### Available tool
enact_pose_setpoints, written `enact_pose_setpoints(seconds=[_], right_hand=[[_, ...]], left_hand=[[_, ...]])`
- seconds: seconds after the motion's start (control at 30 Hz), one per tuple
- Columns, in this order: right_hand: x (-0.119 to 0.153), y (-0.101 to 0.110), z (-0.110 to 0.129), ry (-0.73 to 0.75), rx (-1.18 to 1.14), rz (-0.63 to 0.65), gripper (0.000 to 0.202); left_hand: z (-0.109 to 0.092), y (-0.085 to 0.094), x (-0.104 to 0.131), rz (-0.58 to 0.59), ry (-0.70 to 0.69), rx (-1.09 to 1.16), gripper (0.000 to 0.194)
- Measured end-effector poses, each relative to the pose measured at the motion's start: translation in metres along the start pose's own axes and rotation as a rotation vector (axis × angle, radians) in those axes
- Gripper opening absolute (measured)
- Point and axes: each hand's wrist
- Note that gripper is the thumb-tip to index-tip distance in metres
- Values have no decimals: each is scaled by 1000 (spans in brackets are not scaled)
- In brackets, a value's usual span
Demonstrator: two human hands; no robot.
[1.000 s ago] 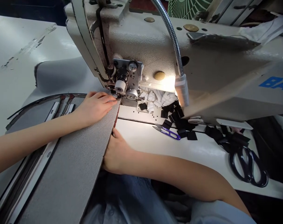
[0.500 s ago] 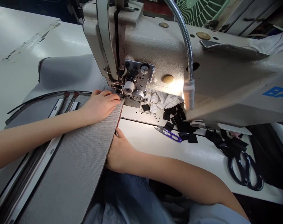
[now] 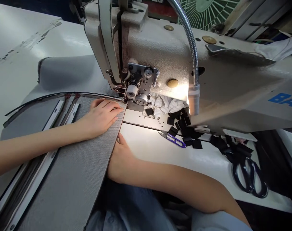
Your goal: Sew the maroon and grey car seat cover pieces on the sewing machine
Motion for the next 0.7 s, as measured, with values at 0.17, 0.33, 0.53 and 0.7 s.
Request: enact_pose_setpoints(seconds=[0.17, 0.33, 0.53, 0.7], right_hand=[[-5, 7, -6, -1, -76, 40, 20], [-11, 7, -25, 26, -55, 15, 19], [-21, 10, -44, 16, -15, 14, 23], [-24, 9, -52, 6, 25, -42, 22]], left_hand=[[-1, -6, -6, -21, 44, 69, 39], [10, -5, -23, 4, 48, 84, 36], [19, -7, -41, 11, 116, 70, 29], [27, -3, -54, 37, 113, 31, 28]])
Point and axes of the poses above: each hand's wrist, its own x-axis away from the middle knuckle, its own y-axis out of the back of the hand, z = x × y, and after that the axes turned 7 degrees about x, right-handed
